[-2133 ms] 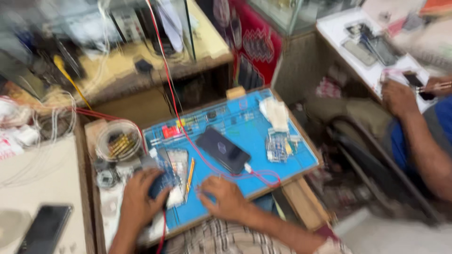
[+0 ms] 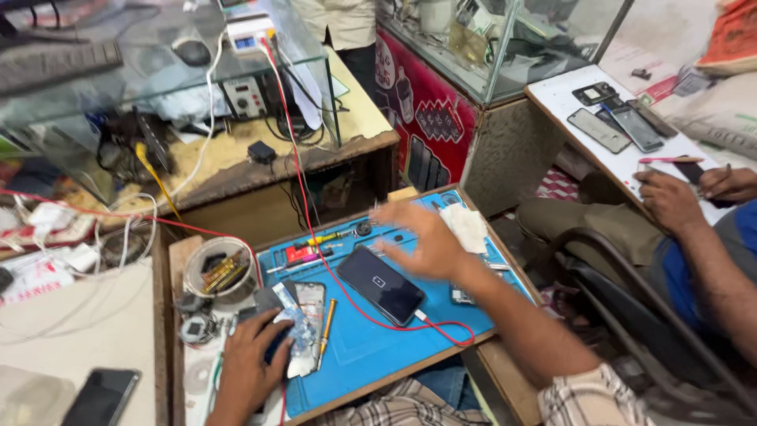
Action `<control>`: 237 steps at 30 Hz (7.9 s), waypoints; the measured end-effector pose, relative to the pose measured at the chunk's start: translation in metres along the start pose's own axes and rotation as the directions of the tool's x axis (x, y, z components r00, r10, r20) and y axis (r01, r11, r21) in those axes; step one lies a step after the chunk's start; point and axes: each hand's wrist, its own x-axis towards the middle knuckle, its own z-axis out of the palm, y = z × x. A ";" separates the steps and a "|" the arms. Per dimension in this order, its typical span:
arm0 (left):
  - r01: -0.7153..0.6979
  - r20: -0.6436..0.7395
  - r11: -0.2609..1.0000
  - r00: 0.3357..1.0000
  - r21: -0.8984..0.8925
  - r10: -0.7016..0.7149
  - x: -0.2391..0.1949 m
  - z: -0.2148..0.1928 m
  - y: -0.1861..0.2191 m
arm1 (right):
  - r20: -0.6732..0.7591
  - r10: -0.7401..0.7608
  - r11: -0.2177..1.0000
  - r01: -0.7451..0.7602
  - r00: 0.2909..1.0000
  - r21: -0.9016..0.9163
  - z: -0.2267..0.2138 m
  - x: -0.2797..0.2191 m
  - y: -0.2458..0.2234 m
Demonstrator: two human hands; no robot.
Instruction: The person holds a blue circuit board and repeatedly touches its surface with a finger, likely testing electrical continuity. They briefly reach for a power strip and adjust a cable, then resume handling the board. A smartphone and other tools remain on the workbench.
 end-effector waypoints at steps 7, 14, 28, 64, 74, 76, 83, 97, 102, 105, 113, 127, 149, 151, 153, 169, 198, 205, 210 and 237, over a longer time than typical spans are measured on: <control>0.035 0.001 0.999 0.999 0.001 -0.035 -0.001 -0.006 0.006 | 0.135 0.230 0.973 -0.229 0.964 -0.024 0.023 -0.058 -0.039; 0.075 0.059 0.996 0.995 0.040 -0.078 0.003 -0.004 0.008 | 0.074 0.260 0.965 -0.257 0.963 -0.055 0.018 -0.069 -0.024; 0.092 0.105 0.992 0.989 0.088 -0.101 -0.002 0.005 -0.003 | 0.086 0.284 0.954 -0.272 0.955 -0.129 0.016 -0.071 -0.020; 0.040 0.053 0.988 0.997 0.147 -0.048 -0.020 0.056 -0.070 | 0.023 0.696 0.532 -0.538 0.717 0.653 -0.005 -0.075 0.007; -0.030 0.020 0.996 0.999 0.083 0.028 -0.009 0.024 -0.032 | 0.188 0.659 0.117 -0.346 0.728 0.931 -0.005 -0.082 0.006; -0.005 0.045 0.995 0.999 0.100 0.000 -0.008 0.021 -0.028 | 0.173 0.674 0.148 -0.361 0.719 0.921 -0.006 -0.080 0.006; -0.003 0.057 0.994 0.998 0.105 -0.003 -0.007 0.021 -0.028 | 0.174 0.695 0.188 -0.411 0.697 0.892 -0.004 -0.080 0.007; 0.003 0.112 0.990 0.994 0.140 -0.019 -0.011 0.032 -0.044 | 0.009 0.520 0.847 -0.515 0.854 -0.133 0.003 -0.076 0.000; 0.007 0.129 0.990 0.991 0.140 -0.025 -0.010 0.031 -0.043 | 0.093 0.407 0.898 -0.380 0.909 -0.221 0.005 -0.078 0.003; -0.032 0.104 0.996 0.994 0.079 0.024 -0.009 0.026 -0.038 | 0.135 0.433 0.890 -0.398 0.891 -0.223 0.005 -0.079 0.003; -0.037 0.022 0.996 0.999 -0.084 0.039 -0.002 0.013 -0.017 | 0.089 0.351 0.921 -0.326 0.932 -0.213 0.007 -0.083 0.003; 0.095 -0.003 0.989 0.995 -0.113 -0.096 -0.002 -0.024 0.021 | -0.125 0.522 0.719 -0.357 0.844 0.596 0.012 -0.094 0.027; 0.289 -0.039 0.764 0.925 -0.577 -0.378 -0.002 0.002 -0.004 | 0.034 0.244 0.905 -0.240 0.969 0.352 0.112 -0.085 -0.127; 0.286 -0.031 0.746 0.925 -0.601 -0.379 -0.001 0.004 -0.006 | 0.043 0.275 0.886 -0.270 0.961 0.378 0.121 -0.087 -0.120; 0.291 -0.017 0.736 0.925 -0.611 -0.379 -0.004 0.009 -0.005 | 0.054 0.292 0.880 -0.290 0.955 0.376 0.124 -0.096 -0.115; 0.200 -0.187 0.869 0.931 -0.453 -0.312 -0.017 -0.025 0.001 | 0.140 0.267 0.853 -0.301 0.954 0.427 0.153 -0.095 -0.113; 0.526 0.415 0.343 0.841 -0.778 -0.347 -0.017 0.023 -0.009 | 0.427 0.592 0.357 -0.697 0.683 0.622 0.163 -0.123 -0.068; 0.553 0.455 0.387 0.831 -0.737 -0.320 -0.023 0.030 -0.007 | 0.327 0.600 0.506 -0.663 0.730 0.552 0.155 -0.125 -0.074; 0.455 0.315 0.423 0.878 -0.783 -0.361 -0.012 0.019 -0.001 | 0.073 0.553 0.788 -0.550 0.830 0.275 0.129 -0.092 -0.103; 0.512 0.335 0.420 0.840 -0.750 -0.427 -0.002 0.022 -0.005 | 0.077 0.499 0.508 -0.363 0.863 0.781 0.126 -0.023 -0.076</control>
